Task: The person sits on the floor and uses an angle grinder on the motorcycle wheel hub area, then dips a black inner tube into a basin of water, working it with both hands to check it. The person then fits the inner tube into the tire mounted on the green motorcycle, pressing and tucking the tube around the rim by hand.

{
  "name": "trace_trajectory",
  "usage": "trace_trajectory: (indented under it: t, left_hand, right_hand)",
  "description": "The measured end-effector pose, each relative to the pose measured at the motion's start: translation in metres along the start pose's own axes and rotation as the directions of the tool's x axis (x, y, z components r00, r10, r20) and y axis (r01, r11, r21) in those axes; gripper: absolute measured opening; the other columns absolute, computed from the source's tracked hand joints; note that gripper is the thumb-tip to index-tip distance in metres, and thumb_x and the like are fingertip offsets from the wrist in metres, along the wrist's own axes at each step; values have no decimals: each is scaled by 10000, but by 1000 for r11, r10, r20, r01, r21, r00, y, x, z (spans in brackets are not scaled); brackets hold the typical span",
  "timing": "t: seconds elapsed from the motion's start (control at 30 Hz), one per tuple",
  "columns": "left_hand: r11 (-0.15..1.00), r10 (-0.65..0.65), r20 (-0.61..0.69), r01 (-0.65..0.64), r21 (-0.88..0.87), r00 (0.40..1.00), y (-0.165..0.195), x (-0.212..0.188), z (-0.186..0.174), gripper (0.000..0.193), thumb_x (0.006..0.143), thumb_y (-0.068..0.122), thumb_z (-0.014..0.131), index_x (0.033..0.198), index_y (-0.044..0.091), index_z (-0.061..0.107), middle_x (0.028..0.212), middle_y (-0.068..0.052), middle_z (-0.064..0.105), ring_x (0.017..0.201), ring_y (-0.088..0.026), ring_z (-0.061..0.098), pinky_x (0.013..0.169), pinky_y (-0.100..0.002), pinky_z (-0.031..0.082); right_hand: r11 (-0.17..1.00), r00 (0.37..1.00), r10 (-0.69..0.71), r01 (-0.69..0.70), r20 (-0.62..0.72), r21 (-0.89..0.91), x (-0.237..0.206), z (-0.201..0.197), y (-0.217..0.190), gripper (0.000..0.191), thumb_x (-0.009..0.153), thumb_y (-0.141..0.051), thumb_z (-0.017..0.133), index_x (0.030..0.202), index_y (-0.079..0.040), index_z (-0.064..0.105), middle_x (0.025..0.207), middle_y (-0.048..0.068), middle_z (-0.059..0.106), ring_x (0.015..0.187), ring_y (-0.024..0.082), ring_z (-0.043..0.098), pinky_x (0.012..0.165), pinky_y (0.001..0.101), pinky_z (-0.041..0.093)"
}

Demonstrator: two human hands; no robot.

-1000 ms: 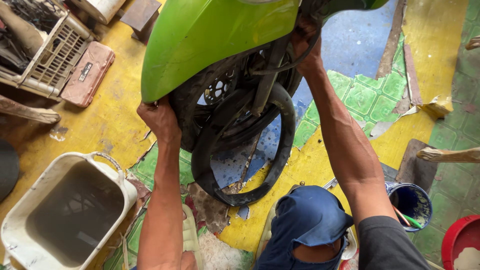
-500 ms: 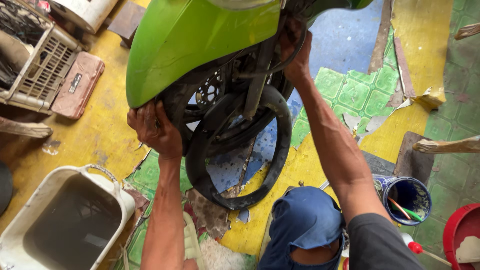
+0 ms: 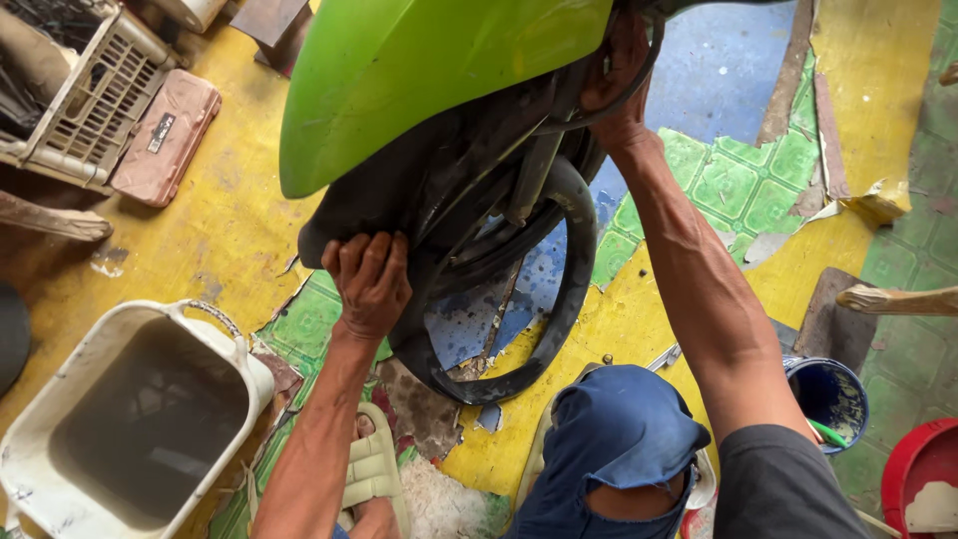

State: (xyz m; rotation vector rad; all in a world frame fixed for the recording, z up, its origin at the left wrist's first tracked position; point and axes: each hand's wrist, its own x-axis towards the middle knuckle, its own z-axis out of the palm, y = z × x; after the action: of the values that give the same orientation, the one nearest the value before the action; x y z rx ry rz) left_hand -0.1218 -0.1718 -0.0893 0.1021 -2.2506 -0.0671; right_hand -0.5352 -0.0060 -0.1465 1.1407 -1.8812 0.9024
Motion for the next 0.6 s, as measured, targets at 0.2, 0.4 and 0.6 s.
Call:
trace_trajectory:
  t: [0.2,0.4,0.6]
  left_hand:
    - [980,-152,16,153,-124,988,7,2,-11,169,972,-25,657,1140,-31,641,1066,-174,626,1004,-360,609,913,-478,472]
    - [951,-196,168,229,-207,966,37,7,-3,166,917,-37,667,1081,-19,646,1017,-178,643,919,-367,616,814,-457,496]
    - [951,-268,-81,250,-184,960,36,25,-19,303,909,58,747,1146,-16,573,1266,-240,565,1244,-428,538,1082,-529,418]
  right_hand:
    - [1000,999,-7,7,-37,18,-5,-2,-12,493,1021,36,616,1480,42,437,1460,292,507,1360,497,499,1173,539,443]
    - [997,999,30,-32,36,75,8,-18,-33,411,1005,63,527,1413,34,481,1377,275,557,1245,503,563,1083,565,492]
    - [991,993,-38,23,109,136,14,-26,-15,446,987,57,518,1430,45,466,1332,289,543,1181,514,566,1014,571,501]
